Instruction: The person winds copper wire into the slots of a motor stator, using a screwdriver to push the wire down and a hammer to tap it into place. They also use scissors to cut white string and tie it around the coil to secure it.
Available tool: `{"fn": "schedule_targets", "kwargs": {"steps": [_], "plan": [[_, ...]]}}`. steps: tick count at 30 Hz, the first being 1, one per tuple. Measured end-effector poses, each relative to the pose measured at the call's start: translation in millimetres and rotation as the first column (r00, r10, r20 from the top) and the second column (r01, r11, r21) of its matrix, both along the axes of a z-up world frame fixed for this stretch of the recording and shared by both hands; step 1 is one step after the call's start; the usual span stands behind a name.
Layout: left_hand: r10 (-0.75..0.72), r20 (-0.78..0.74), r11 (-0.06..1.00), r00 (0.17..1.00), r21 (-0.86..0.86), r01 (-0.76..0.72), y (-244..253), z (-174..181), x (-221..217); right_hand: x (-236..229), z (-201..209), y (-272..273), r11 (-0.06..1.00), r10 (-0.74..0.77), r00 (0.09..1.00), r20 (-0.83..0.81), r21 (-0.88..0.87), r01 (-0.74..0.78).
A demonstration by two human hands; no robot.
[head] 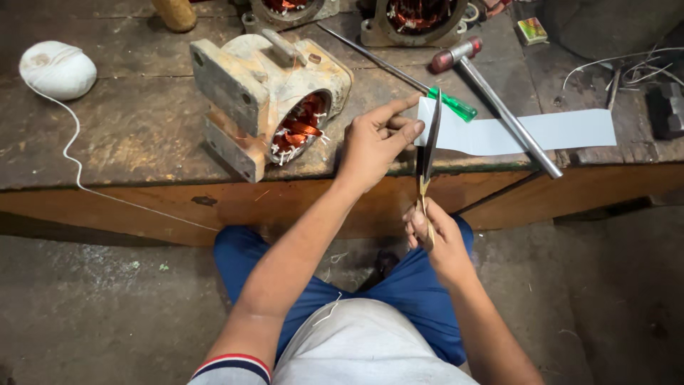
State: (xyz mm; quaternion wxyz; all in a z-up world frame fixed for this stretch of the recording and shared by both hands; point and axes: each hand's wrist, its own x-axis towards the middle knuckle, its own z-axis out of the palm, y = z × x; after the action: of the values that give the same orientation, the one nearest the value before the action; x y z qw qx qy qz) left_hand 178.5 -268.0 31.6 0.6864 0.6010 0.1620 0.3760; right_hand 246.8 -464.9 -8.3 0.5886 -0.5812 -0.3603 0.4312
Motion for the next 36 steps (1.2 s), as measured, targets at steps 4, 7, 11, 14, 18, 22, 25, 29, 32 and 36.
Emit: {"fn": "schedule_targets", "kwargs": {"steps": [4,7,11,14,18,22,25,29,32,36], "plan": [[-0.003,-0.024,0.999,1.0,-0.042,0.002,1.7,-3.0,1.5,-7.1,-1.1,-0.4,0.998,-0.063,0.998,-0.007,0.007,0.063],[-0.02,0.004,1.0,1.0,-0.024,0.02,3.8,-5.4,1.6,-11.6,2.7,-3.4,0.994,-0.109,0.994,0.022,-0.016,0.11],[-0.029,-0.005,1.0,1.0,0.0,0.029,4.0,-3.5,1.6,-11.2,13.6,-1.0,0.987,-0.128,0.992,0.007,-0.096,0.128],[-0.043,0.048,0.999,0.998,-0.028,0.044,2.4,11.4,-2.6,-5.7,33.2,2.3,0.985,-0.139,0.988,0.07,-0.091,0.145],[0.003,-0.011,0.997,1.0,-0.077,-0.004,-14.9,31.5,-34.9,9.9,74.9,-3.2,0.949,-0.068,0.791,0.608,-0.206,0.24],[0.209,-0.048,0.885,0.977,0.434,-0.168,-52.1,32.7,-88.3,29.9,110.5,8.5,0.945,0.029,0.034,0.999,-0.038,0.326],[0.305,0.038,0.734,0.951,0.627,-0.261,-68.7,31.9,-119.0,31.8,128.1,21.3,0.959,0.021,-0.184,0.983,0.032,0.281],[0.355,0.047,0.729,0.934,0.611,-0.308,-69.6,30.1,-150.9,-11.2,131.2,23.7,0.962,-0.272,-0.02,0.962,0.272,-0.007],[0.405,0.041,0.731,0.914,0.586,-0.35,-67.9,22.3,-163.9,-56.6,112.2,25.4,0.918,-0.174,0.354,0.919,0.281,-0.28],[0.421,0.062,0.734,0.905,0.564,-0.379,-64.5,17.2,-169.8,-86.1,90.7,38.6,0.893,-0.307,0.428,0.85,0.413,-0.178]]}}
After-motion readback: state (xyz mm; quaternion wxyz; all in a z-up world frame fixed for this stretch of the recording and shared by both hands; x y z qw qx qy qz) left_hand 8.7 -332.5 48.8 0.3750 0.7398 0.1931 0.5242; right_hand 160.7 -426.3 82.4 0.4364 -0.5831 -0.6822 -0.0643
